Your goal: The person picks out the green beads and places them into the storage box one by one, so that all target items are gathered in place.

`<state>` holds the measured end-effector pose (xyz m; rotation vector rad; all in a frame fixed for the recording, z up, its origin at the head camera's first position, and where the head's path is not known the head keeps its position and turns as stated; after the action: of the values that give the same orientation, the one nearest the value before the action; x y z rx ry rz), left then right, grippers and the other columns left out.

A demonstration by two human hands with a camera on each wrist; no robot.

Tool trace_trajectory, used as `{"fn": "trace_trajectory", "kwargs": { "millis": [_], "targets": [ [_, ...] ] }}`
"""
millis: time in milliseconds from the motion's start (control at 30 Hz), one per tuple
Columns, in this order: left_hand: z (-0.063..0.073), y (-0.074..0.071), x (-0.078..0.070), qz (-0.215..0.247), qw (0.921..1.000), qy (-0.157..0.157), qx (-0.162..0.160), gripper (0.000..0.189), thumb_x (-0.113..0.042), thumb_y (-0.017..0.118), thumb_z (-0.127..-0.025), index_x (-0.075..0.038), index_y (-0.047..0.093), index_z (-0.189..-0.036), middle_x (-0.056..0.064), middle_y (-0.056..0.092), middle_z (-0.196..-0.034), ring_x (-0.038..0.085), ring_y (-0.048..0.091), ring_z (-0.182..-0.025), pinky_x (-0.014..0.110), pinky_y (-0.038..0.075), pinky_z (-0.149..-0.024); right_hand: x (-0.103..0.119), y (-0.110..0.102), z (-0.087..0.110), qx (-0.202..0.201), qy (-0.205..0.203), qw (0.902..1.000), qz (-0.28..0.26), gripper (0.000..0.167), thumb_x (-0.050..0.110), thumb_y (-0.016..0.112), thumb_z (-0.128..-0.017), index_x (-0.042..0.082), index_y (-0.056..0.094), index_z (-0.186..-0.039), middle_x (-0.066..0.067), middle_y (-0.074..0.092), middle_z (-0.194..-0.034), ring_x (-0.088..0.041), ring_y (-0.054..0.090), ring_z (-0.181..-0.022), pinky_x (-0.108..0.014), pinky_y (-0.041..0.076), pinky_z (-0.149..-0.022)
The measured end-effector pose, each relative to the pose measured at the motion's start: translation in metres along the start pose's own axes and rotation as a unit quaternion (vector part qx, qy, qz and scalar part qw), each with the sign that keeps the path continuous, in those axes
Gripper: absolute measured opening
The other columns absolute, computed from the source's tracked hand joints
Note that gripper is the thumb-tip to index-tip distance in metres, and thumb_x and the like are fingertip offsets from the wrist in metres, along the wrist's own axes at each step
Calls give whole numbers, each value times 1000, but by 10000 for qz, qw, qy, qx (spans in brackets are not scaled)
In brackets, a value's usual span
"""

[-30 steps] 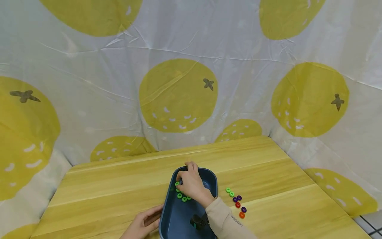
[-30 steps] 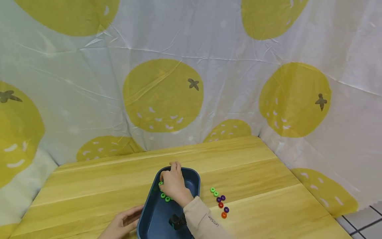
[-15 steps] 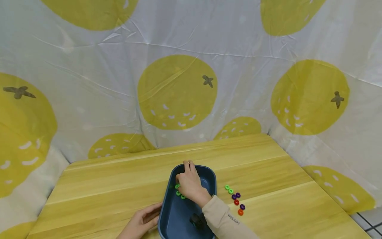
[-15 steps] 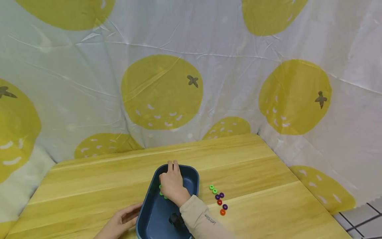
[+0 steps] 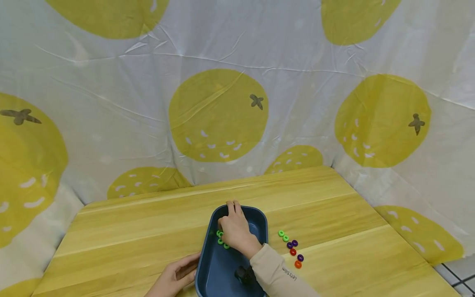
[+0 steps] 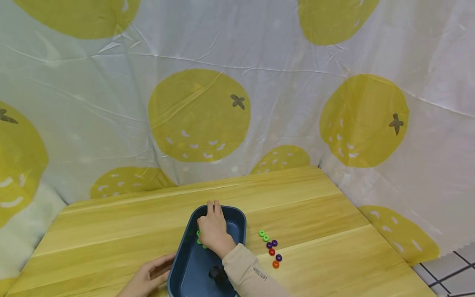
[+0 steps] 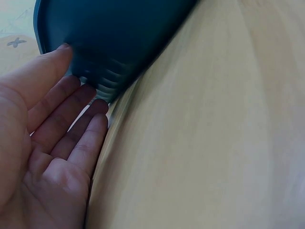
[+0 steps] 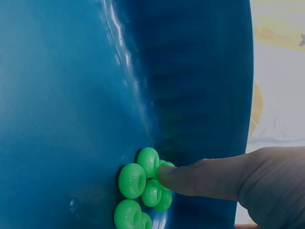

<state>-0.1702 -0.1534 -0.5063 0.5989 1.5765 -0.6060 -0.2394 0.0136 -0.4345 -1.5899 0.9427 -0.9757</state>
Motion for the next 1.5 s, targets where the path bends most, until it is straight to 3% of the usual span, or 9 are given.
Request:
{"fn": "trace_trajectory", "kwargs": {
  "millis": [200,400,700,867,1133,1333,1500],
  "targets": [
    [1,0,0,45,10000,-6,-1,53,-8,43,-107,23,22,-145,50,21,-144,-10,49,-122,13,44,-99,0,-1,0,-32,-6,10000,53,11,17,85,-76,21,75,-74,-22,44,-146,-41,34,-139,-48,41,-111],
    [0,-2,3,-194,9996,-162,-140,55,-10,48,-105,21,26,-145,44,31,-146,-9,51,-121,13,44,-98,-1,-2,0,-14,51,9999,-128,10,22,84,-78,19,75,-79,-21,43,-146,-41,35,-138,-48,40,-111],
    [1,0,0,-156,9998,68,-34,53,-7,45,-106,23,25,-144,51,24,-142,-10,49,-121,11,44,-98,-4,-7,1,-437,265,9933,-1038,11,22,81,-84,13,75,-88,-23,48,-142,-41,37,-136,-51,43,-107],
    [1,1,-1,-209,9997,68,-141,52,-8,47,-105,22,28,-144,50,27,-142,-10,49,-121,12,44,-97,-7,-10,-1,-585,378,9875,-1416,8,21,78,-86,14,74,-86,-23,49,-141,-40,39,-135,-53,45,-104],
    [0,3,0,-194,9996,189,-110,51,-6,46,-105,22,28,-144,51,27,-142,-10,49,-121,12,44,-98,-19,-23,0,-814,521,9649,-2441,5,17,76,-89,13,73,-86,-25,49,-141,-44,39,-134,-55,50,-96],
    [-1,2,0,-262,9994,116,-217,51,-8,48,-105,20,31,-144,48,31,-142,-9,50,-121,12,45,-97,-41,-49,0,-1437,545,9472,-2815,4,13,74,-88,9,74,-87,-27,52,-136,-49,43,-130,-62,42,-101],
    [0,2,0,-239,9994,84,-244,52,-7,49,-104,20,31,-144,48,30,-142,-9,50,-121,12,45,-97,-73,-67,9,-1934,782,9287,-3065,7,15,74,-88,8,74,-88,-26,53,-136,-50,47,-125,-66,40,-101]
  ]
}}
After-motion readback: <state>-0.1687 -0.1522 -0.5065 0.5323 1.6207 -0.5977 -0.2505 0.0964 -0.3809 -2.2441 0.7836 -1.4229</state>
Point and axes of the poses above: each hand's wrist, its own z-axis away from the middle knuckle, its own y-axis out of the palm, x = y × z, the point moved 6 cm from there along -z, towards the middle knuckle
